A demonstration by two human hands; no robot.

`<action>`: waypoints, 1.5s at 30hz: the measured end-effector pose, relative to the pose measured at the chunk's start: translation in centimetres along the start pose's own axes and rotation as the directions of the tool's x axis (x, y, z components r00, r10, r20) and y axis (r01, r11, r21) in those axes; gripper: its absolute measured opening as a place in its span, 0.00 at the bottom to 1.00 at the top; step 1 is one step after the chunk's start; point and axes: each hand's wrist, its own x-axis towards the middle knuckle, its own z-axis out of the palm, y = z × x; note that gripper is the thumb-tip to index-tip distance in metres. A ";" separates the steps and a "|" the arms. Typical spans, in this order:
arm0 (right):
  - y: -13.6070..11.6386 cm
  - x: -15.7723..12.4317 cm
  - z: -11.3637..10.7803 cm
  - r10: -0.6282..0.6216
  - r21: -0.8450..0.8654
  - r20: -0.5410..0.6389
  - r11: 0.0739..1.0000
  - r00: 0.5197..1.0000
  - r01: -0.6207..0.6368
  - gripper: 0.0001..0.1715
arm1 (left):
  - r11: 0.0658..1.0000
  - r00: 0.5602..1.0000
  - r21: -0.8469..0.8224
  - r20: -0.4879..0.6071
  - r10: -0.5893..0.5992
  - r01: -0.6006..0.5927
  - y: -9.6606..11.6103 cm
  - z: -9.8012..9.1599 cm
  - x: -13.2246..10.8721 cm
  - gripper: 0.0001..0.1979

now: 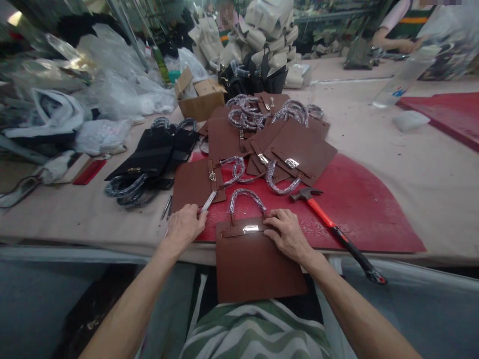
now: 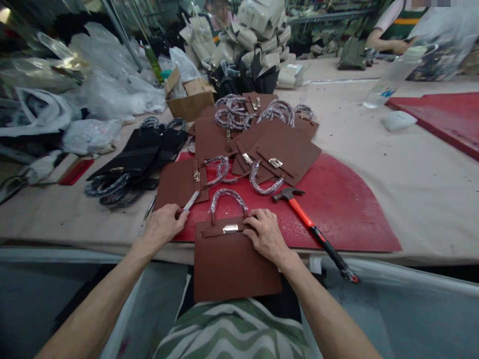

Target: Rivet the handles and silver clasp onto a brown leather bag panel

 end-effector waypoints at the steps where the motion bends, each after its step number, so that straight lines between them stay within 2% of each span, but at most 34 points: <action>1: -0.1 0.0 0.1 0.003 0.005 -0.007 1.000 1.000 -0.003 0.08 | 0.999 0.999 0.032 -0.048 0.021 -0.020 0.6 0.0 -0.5 0.16; 4: -0.2 0.0 0.1 0.008 0.018 -0.025 1.000 1.000 -0.008 0.06 | 0.989 0.974 0.028 -0.174 0.147 -0.144 2.3 0.0 -2.2 0.13; 7: 0.0 0.0 0.3 0.025 0.056 -0.051 0.998 0.998 -0.022 0.05 | 0.912 0.927 -0.194 -0.176 0.330 -0.362 4.3 0.5 -4.1 0.08; 9: 0.2 0.1 0.4 0.048 0.091 -0.083 0.995 0.995 -0.040 0.04 | 0.861 0.907 -0.285 -0.157 0.391 -0.421 5.5 1.0 -5.0 0.03; 13: 0.3 0.3 0.7 0.088 0.100 -0.140 0.992 0.986 -0.075 0.05 | 0.864 0.928 -0.339 -0.161 0.338 -0.373 6.6 1.9 -5.0 0.04; 15: 0.2 0.3 0.9 0.112 0.084 -0.170 0.992 0.979 -0.099 0.07 | 0.832 0.937 -0.432 -0.176 0.302 -0.349 6.5 2.2 -4.5 0.08; 19: 0.0 0.6 1.3 0.186 0.045 -0.260 0.983 0.947 -0.180 0.09 | 0.766 0.954 -0.582 -0.268 0.136 -0.273 6.5 3.5 -4.1 0.13; 22: -0.3 0.9 1.6 0.242 0.000 -0.290 0.967 0.926 -0.253 0.01 | 0.799 0.917 -0.560 -0.397 -0.029 -0.217 7.2 4.7 -4.5 0.10; 25: -0.8 1.2 2.0 0.279 -0.058 -0.258 0.951 0.925 -0.303 0.10 | 0.839 0.884 -0.522 -0.451 -0.122 -0.150 8.0 5.3 -4.8 0.09; 29: -1.1 1.3 2.1 0.314 -0.110 -0.226 0.932 0.922 -0.344 0.24 | 0.846 0.935 -0.529 -0.329 -0.132 -0.067 8.0 4.6 -4.2 0.04; 30: -1.0 1.2 2.1 0.311 -0.114 -0.211 0.934 0.927 -0.339 0.25 | 0.827 0.949 -0.559 -0.283 -0.135 -0.049 7.8 4.2 -4.0 0.07; 32: -0.8 1.0 2.1 0.298 -0.108 -0.179 0.941 0.938 -0.320 0.22 | 0.785 0.971 -0.618 -0.205 -0.119 -0.035 7.5 3.6 -3.6 0.09; 34: -0.5 0.9 2.2 0.300 -0.089 -0.177 0.944 0.937 -0.319 0.19 | 0.772 0.983 -0.635 -0.167 -0.081 -0.044 7.3 3.1 -3.5 0.06; 38: -0.4 1.1 2.5 0.349 -0.081 -0.223 0.924 0.910 -0.374 0.28 | 0.809 0.981 -0.584 -0.186 -0.061 -0.060 7.4 2.9 -3.9 0.08; 42: -0.9 1.1 2.4 0.302 -0.142 -0.191 0.933 0.934 -0.331 0.25 | 0.870 0.970 -0.459 -0.229 0.079 -0.180 7.4 2.9 -4.2 0.10; 45: -1.1 0.8 2.1 0.262 -0.133 -0.190 0.948 0.946 -0.289 0.25 | 0.886 0.961 -0.424 -0.266 0.079 -0.190 7.5 3.2 -3.9 0.14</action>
